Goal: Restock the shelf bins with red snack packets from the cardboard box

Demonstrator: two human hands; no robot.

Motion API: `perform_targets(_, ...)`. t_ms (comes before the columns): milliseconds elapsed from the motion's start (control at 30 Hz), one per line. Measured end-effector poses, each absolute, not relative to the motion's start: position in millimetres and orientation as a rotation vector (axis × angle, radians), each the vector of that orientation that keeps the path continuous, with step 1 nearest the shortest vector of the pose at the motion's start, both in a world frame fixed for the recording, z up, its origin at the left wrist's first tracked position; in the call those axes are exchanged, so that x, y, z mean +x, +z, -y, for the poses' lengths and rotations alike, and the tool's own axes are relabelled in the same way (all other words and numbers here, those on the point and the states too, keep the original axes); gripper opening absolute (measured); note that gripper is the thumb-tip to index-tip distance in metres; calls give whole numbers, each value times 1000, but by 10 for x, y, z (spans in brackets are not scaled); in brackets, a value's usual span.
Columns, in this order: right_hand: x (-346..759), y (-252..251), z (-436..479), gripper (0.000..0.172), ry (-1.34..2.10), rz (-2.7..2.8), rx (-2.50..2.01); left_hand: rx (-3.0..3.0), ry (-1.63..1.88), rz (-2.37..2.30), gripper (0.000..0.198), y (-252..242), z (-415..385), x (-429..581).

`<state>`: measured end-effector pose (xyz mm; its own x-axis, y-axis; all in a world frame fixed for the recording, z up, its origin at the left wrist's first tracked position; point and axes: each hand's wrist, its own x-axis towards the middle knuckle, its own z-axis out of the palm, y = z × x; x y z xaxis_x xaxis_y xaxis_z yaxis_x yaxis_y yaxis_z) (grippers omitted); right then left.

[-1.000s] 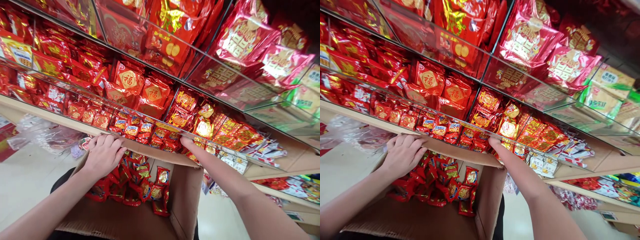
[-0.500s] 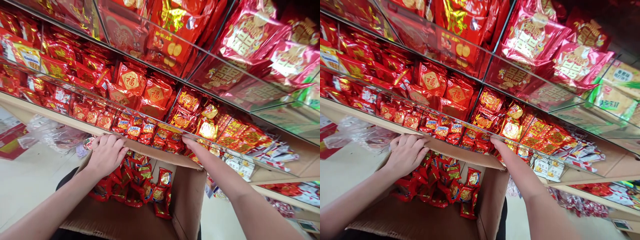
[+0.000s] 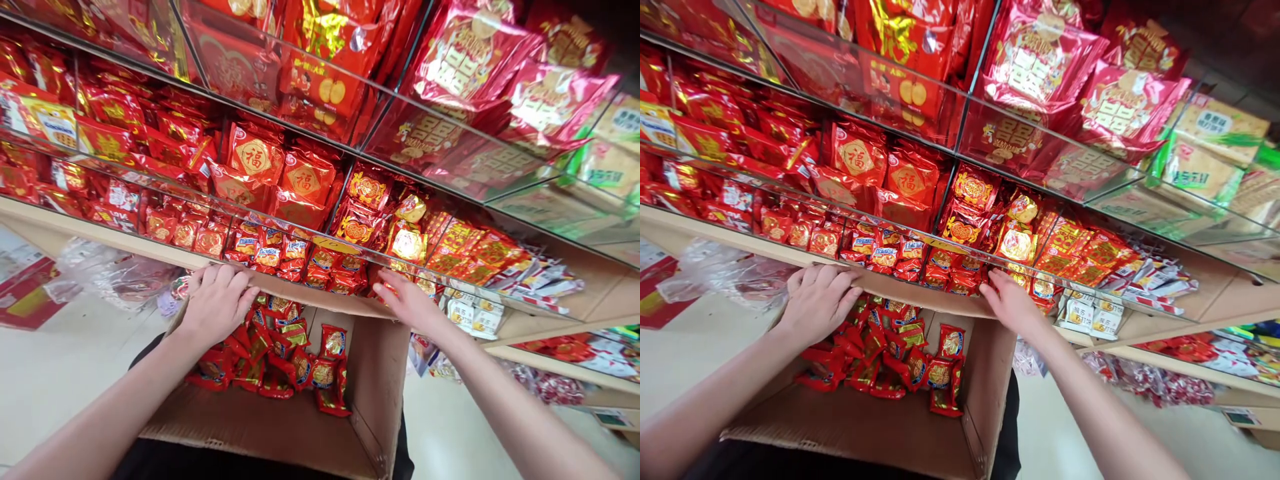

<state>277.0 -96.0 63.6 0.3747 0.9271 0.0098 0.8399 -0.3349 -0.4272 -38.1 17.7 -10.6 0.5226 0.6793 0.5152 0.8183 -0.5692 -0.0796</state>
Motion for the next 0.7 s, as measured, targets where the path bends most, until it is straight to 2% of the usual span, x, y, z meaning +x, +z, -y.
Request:
perform_targets(67, 2420, 734, 1335, 32, 176, 1847, -1984, -2439, -627, 1258, 34, -94, -162, -367)
perform_targets(100, 2223, 703, 1479, 26, 223, 1934, -1859, -2430, -627, 1264, 34, -90, -156, -360)
perform_targets(167, 1832, 466, 1617, 24, 569, 2032, -1662, -2418, -631, 1273, 34, -88, -151, -348)
perform_targets(267, 1371, -179, 1432, 27, 939, 1912, -1827, -2414, -636, 1262, 34, -87, -155, -351)
perform_targets(333, 1178, -612, 1167, 36, 953, 1751, -2050, -2413, -635, 1251, 34, -77, -154, -367)
perform_targets(433, 1015, -1041, 860, 31, 918, 1631, -2155, -2431, -618, 1248, 34, -45, -131, -392)
perform_targets(567, 1004, -1220, 813, 28, 931, 1503, -2208, -2443, -599, 1268, 33, -14, -92, -394)
perform_targets(700, 1218, -1135, 939, 25, 945, 1385, -2076, -2444, -597, 1295, 32, -19, -149, -393)
